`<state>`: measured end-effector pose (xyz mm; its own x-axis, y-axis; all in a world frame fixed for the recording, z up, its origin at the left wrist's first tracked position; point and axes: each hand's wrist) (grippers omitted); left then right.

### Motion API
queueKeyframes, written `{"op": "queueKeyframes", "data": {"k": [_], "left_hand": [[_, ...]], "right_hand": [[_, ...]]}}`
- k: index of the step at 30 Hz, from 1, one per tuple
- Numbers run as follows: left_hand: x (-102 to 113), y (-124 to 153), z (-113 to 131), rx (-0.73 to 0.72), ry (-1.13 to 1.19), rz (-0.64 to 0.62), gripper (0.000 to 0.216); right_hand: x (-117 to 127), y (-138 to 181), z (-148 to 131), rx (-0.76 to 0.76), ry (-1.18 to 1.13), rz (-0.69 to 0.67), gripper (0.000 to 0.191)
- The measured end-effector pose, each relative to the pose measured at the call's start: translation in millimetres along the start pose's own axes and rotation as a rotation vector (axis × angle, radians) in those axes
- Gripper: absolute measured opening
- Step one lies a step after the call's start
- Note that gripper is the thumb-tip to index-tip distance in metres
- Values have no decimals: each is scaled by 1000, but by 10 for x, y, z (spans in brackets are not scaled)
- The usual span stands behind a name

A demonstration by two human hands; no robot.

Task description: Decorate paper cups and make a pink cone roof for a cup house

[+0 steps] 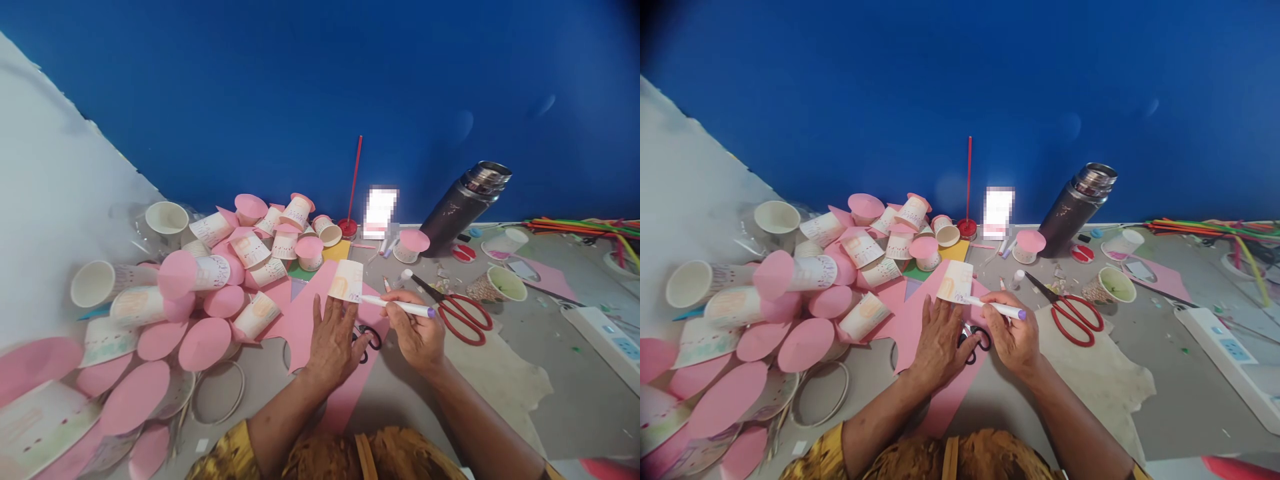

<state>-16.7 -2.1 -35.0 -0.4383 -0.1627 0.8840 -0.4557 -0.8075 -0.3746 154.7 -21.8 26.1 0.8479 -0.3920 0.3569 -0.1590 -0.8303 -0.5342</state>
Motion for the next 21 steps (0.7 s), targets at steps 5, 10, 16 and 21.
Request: {"op": "queueKeyframes", "data": {"k": [5,10,16,21], "left_hand": [[9,-9,4,-2,9,-24,78],[4,-3,0,-19,28,-12,77],[-7,3,-8,-20,43,-4,76],[-33,4,-31,10,99,-17,79]], "right_hand": [[1,-9,-12,-38,-13,12,18],[-9,-19,17,-42,0,19,19],[-2,7,28,-31,-24,24,20],[24,70,89,-79,-86,93,23]]}}
Point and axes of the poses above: each hand's wrist, its own y-axis away from the middle knuckle, its own x-axis out of the back of the hand, z = x × y, and after that the axes turned 2 degrees about x, right-handed
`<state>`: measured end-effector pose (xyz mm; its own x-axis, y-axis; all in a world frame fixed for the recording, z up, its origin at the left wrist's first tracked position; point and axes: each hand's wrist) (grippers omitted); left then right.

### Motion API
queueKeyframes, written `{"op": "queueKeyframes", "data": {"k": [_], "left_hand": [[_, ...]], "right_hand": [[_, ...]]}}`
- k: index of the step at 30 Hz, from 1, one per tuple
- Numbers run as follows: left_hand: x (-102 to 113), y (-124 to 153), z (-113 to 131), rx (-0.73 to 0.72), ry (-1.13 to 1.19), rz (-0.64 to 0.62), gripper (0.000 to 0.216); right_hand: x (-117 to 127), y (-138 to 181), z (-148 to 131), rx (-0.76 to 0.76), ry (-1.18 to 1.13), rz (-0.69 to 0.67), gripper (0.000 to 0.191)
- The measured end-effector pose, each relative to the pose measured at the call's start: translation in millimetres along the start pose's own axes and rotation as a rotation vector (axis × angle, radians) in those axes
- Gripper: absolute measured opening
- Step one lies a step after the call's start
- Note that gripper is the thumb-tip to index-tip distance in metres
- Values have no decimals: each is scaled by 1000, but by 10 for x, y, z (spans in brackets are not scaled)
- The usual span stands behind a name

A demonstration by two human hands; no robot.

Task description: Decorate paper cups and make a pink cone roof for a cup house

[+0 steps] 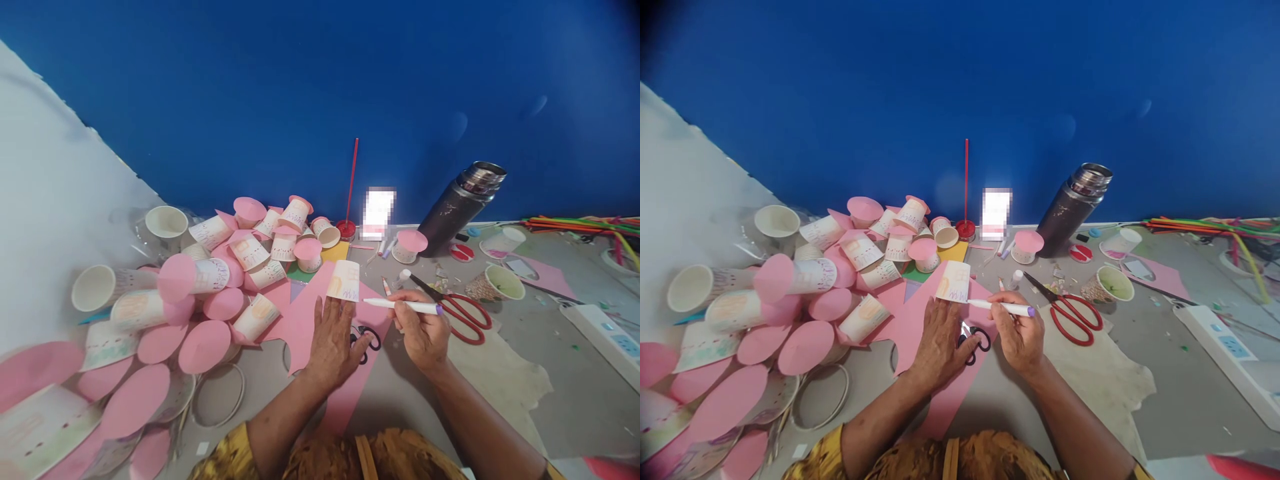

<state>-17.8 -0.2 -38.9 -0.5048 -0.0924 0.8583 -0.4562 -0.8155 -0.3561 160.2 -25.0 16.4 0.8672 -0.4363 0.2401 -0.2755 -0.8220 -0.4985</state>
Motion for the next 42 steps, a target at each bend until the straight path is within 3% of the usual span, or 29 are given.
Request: {"op": "queueKeyframes", "data": {"k": [6,9,14,18,22,29,35,39,42], "left_hand": [[102,-49,-1,38,140,-11,80],[212,-78,16,87,370,-37,86],[365,-151,51,314,1130,-104,88],[422,-243,22,579,1871,-150,61],[438,-269,-39,789,2266,-269,48],[402,-227,-44,847,2383,-445,47],[406,-227,-45,908,2362,-455,55],[417,-229,-44,839,2316,-427,56],[430,-224,-8,674,2141,-415,64]], "right_hand": [[34,31,83,-76,-153,71,23],[46,16,93,-72,-198,120,23],[37,-24,107,-91,-199,144,27],[32,-74,110,-124,-122,158,32],[69,-117,119,-178,-55,52,40],[158,-163,165,-226,-166,-97,43],[194,-177,191,-208,-94,-115,43],[182,-187,158,-194,-67,-77,45],[172,-195,145,-232,-55,-29,43]]}}
Point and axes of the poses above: each hand's wrist, its own y-axis away from the middle knuckle, its own x-axis out of the back of the hand, z = x × y, and after that the axes turned 2 degrees about x, right-handed
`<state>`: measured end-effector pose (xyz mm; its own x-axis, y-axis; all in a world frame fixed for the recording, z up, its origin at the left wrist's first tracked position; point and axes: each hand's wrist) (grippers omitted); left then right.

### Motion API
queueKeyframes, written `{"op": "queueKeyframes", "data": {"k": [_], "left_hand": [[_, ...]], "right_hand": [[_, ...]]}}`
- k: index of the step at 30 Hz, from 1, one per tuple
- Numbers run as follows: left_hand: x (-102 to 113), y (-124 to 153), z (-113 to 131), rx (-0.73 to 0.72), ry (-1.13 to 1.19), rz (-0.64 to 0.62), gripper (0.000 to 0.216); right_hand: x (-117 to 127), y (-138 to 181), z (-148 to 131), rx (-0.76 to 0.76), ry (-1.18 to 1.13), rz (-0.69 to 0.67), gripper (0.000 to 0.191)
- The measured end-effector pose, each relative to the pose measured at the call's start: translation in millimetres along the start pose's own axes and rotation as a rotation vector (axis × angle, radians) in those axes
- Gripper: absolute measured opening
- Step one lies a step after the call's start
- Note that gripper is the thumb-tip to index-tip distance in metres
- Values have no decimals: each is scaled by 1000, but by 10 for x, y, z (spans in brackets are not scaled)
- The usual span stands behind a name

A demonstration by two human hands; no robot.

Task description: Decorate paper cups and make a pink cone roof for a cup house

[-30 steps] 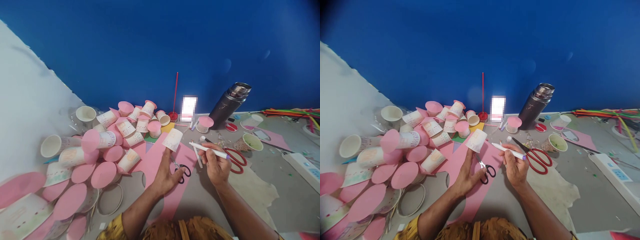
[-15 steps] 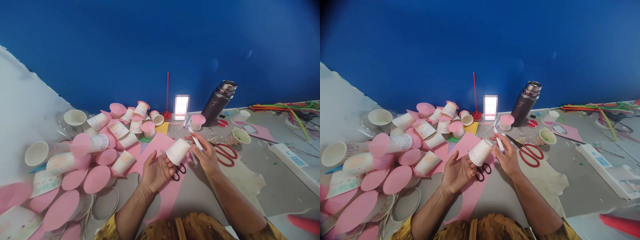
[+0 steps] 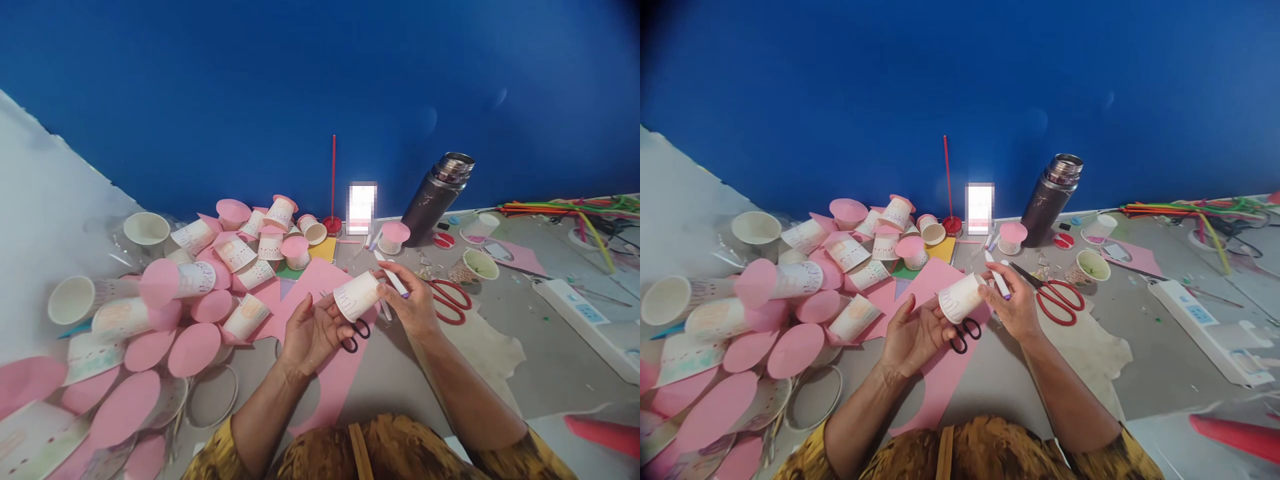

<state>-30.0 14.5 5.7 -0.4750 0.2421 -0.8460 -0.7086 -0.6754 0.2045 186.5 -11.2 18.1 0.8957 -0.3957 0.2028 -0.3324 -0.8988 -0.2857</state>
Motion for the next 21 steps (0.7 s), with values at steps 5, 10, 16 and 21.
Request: {"op": "queueKeyframes", "data": {"k": [5,10,16,21], "left_hand": [[-84,78,-62,-335,-706,-26,56],[-99,132,-139,-378,-932,-72,50],[-77,47,-91,-197,-120,11,64],[-95,35,78,-90,335,79,57]], "right_hand": [[-18,-4,3,-62,-9,48,42],[-28,-3,-29,-93,-21,28,47],[0,16,-47,-50,-43,54,41],[-9,52,-31,-11,-37,67,31]]}}
Point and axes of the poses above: each hand's wrist, its own y-axis away from the middle knuckle, its own x-axis out of the back of the hand, z = x × y, and after that the axes turned 2 degrees about x, right-handed
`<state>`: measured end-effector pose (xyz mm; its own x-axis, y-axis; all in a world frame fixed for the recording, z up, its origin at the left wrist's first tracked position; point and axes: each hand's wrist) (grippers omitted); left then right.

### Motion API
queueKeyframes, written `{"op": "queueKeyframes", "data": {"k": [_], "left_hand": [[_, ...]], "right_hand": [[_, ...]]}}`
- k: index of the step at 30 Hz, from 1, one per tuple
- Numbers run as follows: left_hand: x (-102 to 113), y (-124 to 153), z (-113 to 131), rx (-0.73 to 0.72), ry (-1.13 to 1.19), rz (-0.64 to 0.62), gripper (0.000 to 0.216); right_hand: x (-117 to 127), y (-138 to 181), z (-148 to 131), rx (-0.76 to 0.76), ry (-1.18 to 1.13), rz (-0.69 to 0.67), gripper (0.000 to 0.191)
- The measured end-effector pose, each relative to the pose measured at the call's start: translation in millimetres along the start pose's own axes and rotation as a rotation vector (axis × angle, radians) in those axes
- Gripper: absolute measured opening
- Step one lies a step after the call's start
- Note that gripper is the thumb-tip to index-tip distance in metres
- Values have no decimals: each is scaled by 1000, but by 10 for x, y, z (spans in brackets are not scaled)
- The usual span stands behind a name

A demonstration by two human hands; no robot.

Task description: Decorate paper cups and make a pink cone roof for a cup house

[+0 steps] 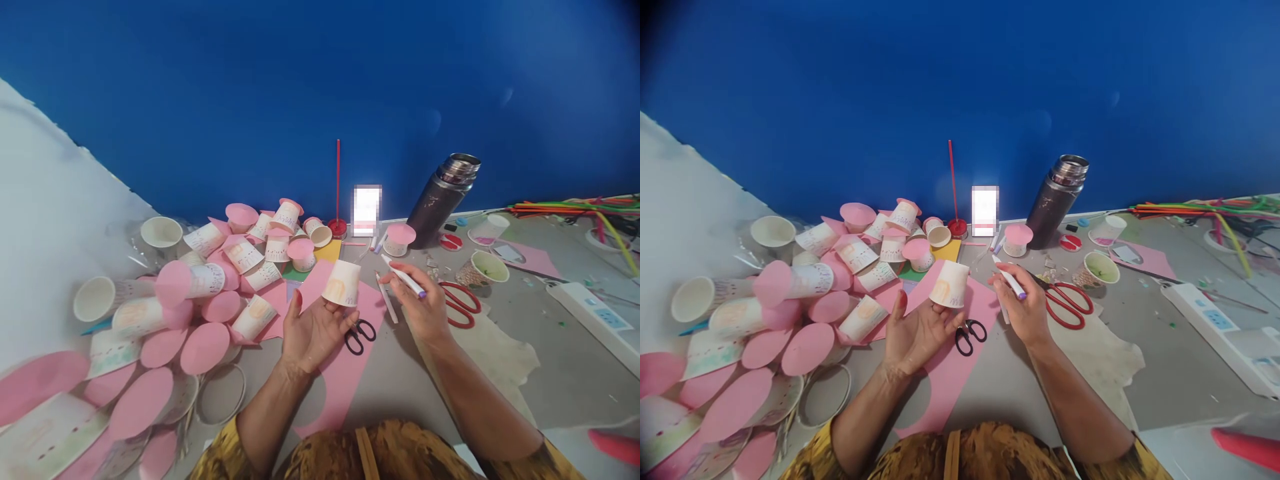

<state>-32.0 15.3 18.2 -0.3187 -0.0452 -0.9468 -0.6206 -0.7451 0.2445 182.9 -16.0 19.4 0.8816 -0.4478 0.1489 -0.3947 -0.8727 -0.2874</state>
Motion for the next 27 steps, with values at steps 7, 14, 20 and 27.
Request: {"op": "queueKeyframes", "data": {"k": [7,14,20,27], "left_hand": [[-1,1,49,-32,91,43,63],[-14,-27,47,-130,-15,73,54],[42,-52,128,-194,-29,139,40],[110,-104,151,-163,-10,176,45]], "right_hand": [[-6,71,17,229,86,-37,27],[-87,37,134,437,387,-243,20],[-164,115,157,346,823,-707,63],[17,-1,104,211,765,-502,44]]}}
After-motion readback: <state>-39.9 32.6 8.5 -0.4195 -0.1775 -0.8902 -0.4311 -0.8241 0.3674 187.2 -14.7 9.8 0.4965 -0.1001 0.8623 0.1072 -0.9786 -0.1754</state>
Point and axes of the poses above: each hand's wrist, its own y-axis away from the middle knuckle, its own x-axis out of the back of the hand, z = x × y, and after that the axes turned 2 degrees about x, right-handed
